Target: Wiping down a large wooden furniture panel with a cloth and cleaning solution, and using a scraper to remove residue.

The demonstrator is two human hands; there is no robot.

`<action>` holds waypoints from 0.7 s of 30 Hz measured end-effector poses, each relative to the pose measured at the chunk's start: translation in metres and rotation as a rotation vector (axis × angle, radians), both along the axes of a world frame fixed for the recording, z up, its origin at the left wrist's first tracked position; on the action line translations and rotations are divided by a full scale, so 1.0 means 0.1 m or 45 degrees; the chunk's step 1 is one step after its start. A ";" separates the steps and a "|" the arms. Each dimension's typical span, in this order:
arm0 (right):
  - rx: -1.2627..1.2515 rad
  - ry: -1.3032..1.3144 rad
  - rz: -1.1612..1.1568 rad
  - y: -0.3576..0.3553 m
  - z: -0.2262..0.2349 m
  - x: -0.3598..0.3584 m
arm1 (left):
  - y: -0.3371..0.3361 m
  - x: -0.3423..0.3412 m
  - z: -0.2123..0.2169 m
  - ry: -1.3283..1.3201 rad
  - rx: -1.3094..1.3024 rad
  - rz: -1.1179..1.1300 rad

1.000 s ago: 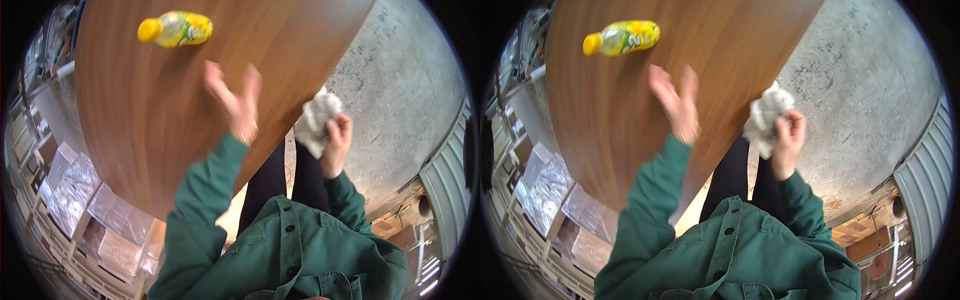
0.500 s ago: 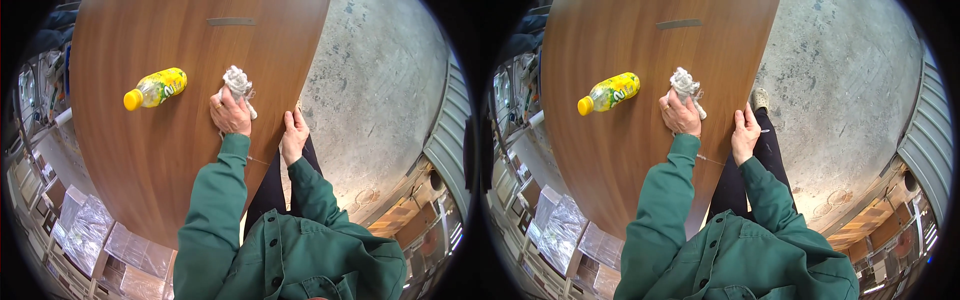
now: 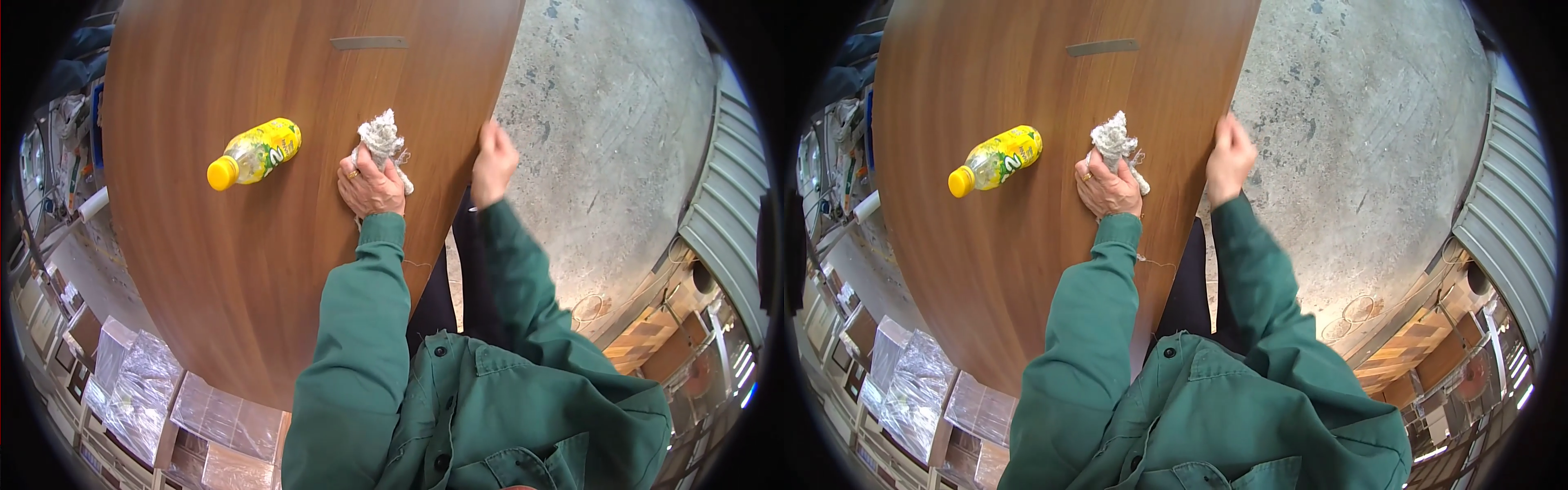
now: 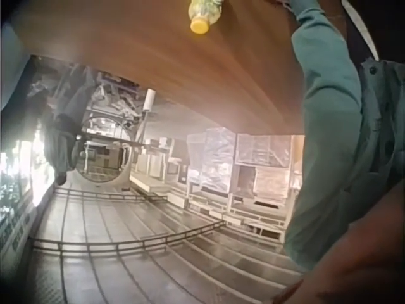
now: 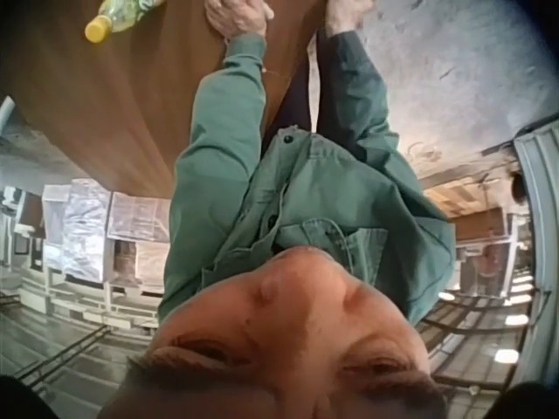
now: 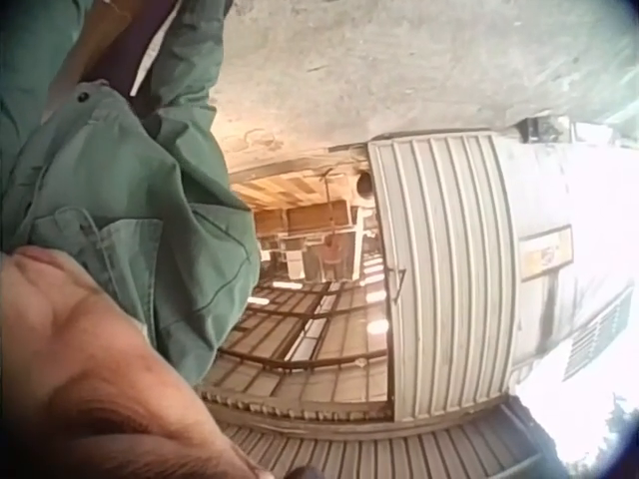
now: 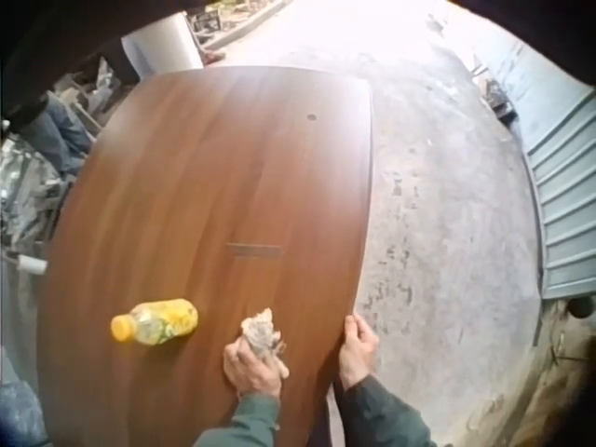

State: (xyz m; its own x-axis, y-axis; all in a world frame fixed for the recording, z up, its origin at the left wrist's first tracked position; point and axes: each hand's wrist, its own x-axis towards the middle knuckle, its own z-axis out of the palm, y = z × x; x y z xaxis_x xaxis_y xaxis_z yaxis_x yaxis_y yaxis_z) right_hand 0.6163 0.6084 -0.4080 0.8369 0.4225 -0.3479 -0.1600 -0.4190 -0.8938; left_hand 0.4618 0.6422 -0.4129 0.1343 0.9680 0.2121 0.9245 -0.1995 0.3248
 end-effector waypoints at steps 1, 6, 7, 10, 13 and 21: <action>-0.099 -0.031 0.070 -0.22 0.00 -0.17 | 0.00 0.00 0.01 0.000 0.015 0.001; -0.127 -0.155 0.028 -0.12 0.08 -0.25 | 0.03 -0.02 0.02 -0.020 0.008 -0.003; -0.084 -0.119 -0.007 0.14 0.09 -0.02 | 0.03 0.01 0.03 -0.031 0.009 0.010; 0.071 -0.122 -0.115 0.46 0.00 0.30 | 0.01 0.06 0.05 -0.040 0.006 0.007; -0.091 -0.120 -0.012 -0.05 -0.02 -0.12 | 0.01 -0.01 0.03 -0.011 0.017 0.005; 0.092 -0.128 -0.080 0.48 0.02 0.34 | 0.02 0.05 0.08 -0.027 -0.002 0.001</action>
State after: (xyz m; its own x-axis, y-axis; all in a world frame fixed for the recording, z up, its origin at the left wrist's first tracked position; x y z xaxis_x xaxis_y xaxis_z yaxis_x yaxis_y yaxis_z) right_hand 0.6501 0.6569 -0.4060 0.8916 0.3891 -0.2316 -0.0922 -0.3447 -0.9342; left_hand 0.4663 0.6446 -0.4047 0.1294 0.9683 0.2136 0.9175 -0.1986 0.3445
